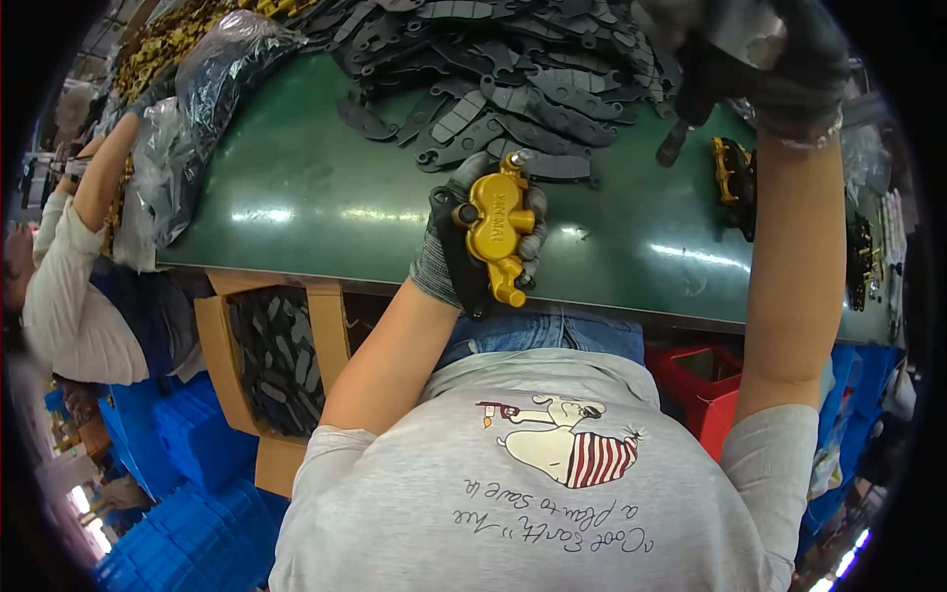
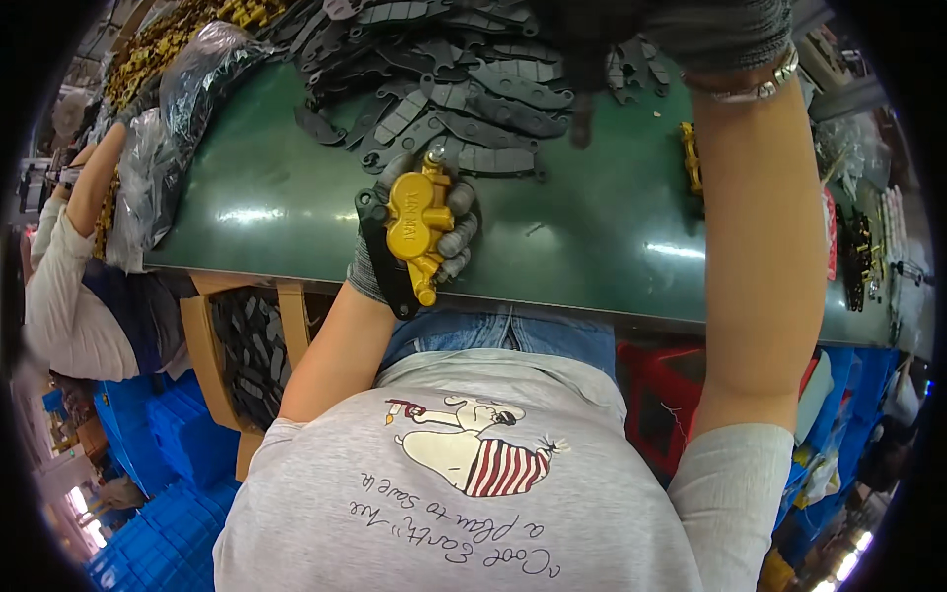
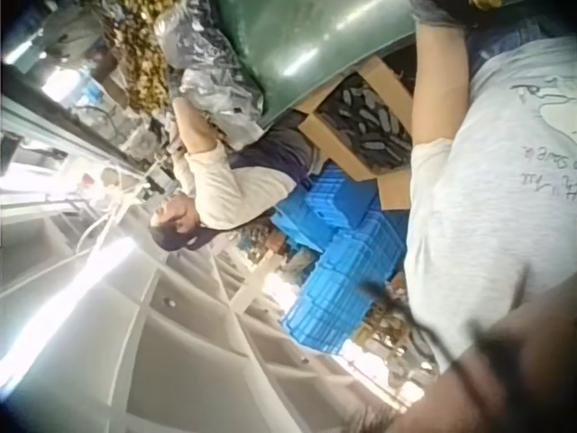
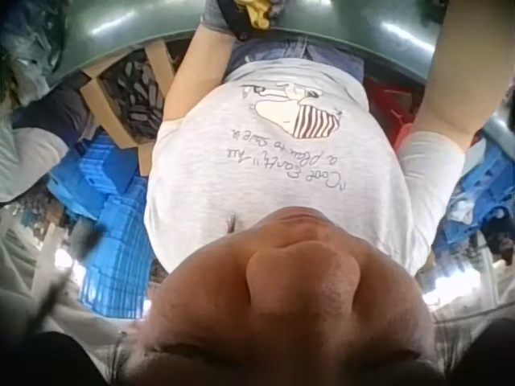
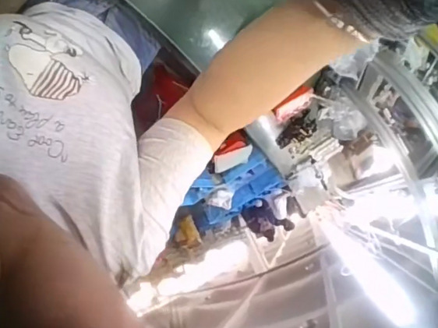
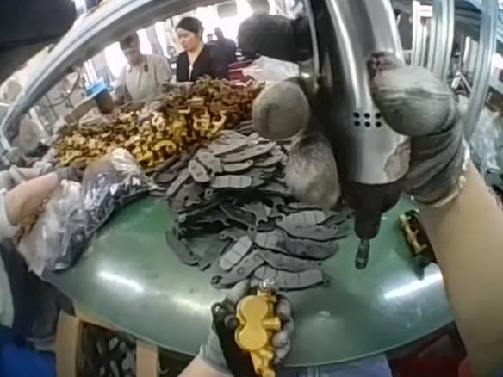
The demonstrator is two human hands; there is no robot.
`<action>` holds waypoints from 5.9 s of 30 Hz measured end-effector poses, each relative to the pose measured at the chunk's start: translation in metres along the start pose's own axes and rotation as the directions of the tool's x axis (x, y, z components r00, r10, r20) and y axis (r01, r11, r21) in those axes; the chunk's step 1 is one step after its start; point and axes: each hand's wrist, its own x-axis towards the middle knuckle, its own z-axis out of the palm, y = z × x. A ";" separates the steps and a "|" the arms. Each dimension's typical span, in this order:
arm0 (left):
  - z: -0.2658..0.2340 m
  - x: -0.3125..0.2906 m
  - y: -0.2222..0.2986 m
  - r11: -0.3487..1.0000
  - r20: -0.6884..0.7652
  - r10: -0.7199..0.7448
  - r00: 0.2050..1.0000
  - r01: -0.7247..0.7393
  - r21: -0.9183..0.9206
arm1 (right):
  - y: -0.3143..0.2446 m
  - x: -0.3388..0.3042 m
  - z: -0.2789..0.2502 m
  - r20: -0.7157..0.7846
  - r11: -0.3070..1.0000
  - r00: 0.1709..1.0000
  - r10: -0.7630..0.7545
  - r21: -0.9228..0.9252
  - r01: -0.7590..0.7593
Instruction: Assembling and inspecting yellow brake calipers using pneumatic tools at a factory workstation.
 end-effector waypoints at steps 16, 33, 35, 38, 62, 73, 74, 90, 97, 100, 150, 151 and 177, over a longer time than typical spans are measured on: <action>-0.006 -0.002 0.006 0.958 -0.014 -0.100 0.995 0.092 -0.270 | 0.075 0.009 -0.002 -0.136 0.923 0.949 -0.285 -0.306 0.233; 0.000 -0.003 0.009 0.998 -0.157 -0.004 0.988 -0.006 -0.063 | 0.092 0.007 -0.003 -0.261 0.945 0.939 -0.226 -0.291 0.146; -0.002 -0.003 0.009 0.992 -0.161 -0.040 0.986 0.019 -0.126 | 0.092 0.007 -0.003 -0.256 0.936 0.937 -0.237 -0.320 0.149; -0.004 -0.002 0.009 0.968 -0.165 -0.112 0.980 0.071 -0.240 | 0.091 0.005 -0.001 -0.245 0.961 0.948 -0.204 -0.233 0.147; -0.004 -0.002 0.002 0.992 -0.147 0.111 0.983 -0.118 -0.038 | 0.068 0.005 -0.017 -0.114 0.968 0.993 0.032 -0.244 -0.060; -0.001 -0.002 0.004 0.980 -0.252 -0.077 0.965 0.027 -0.196 | 0.061 -0.005 -0.023 0.009 0.831 0.995 -0.102 -0.549 0.091; -0.002 -0.001 0.003 0.980 -0.252 -0.077 0.965 0.028 -0.196 | 0.061 -0.006 -0.023 0.024 0.811 0.993 -0.113 -0.575 0.107; -0.012 -0.002 0.005 0.986 -0.076 -0.076 0.994 0.064 -0.151 | 0.093 -0.005 0.006 -0.390 0.897 0.903 -0.181 -0.442 -0.011; 0.013 0.002 0.001 0.995 -0.274 -0.073 0.959 0.052 -0.084 | 0.053 -0.011 0.033 -0.404 0.969 0.881 -0.246 -0.107 0.221; 0.011 0.011 -0.011 0.983 -0.226 -0.110 0.968 0.073 -0.168 | 0.049 -0.011 0.031 -0.503 0.957 0.815 -0.287 -0.186 0.222; 0.077 -0.017 -0.034 0.398 0.330 0.400 0.855 -0.486 0.778 | 0.072 -0.117 0.094 -0.307 -0.072 0.945 -0.115 -0.946 -0.316; 0.077 -0.019 -0.037 0.389 0.315 0.429 0.847 -0.487 0.782 | 0.068 -0.117 0.094 -0.308 -0.071 0.951 0.000 -0.949 -0.308; 0.079 -0.019 -0.017 -0.129 0.305 0.221 0.926 -0.282 0.951 | 0.086 -0.118 0.076 -0.311 0.254 0.931 -0.189 -0.932 -0.260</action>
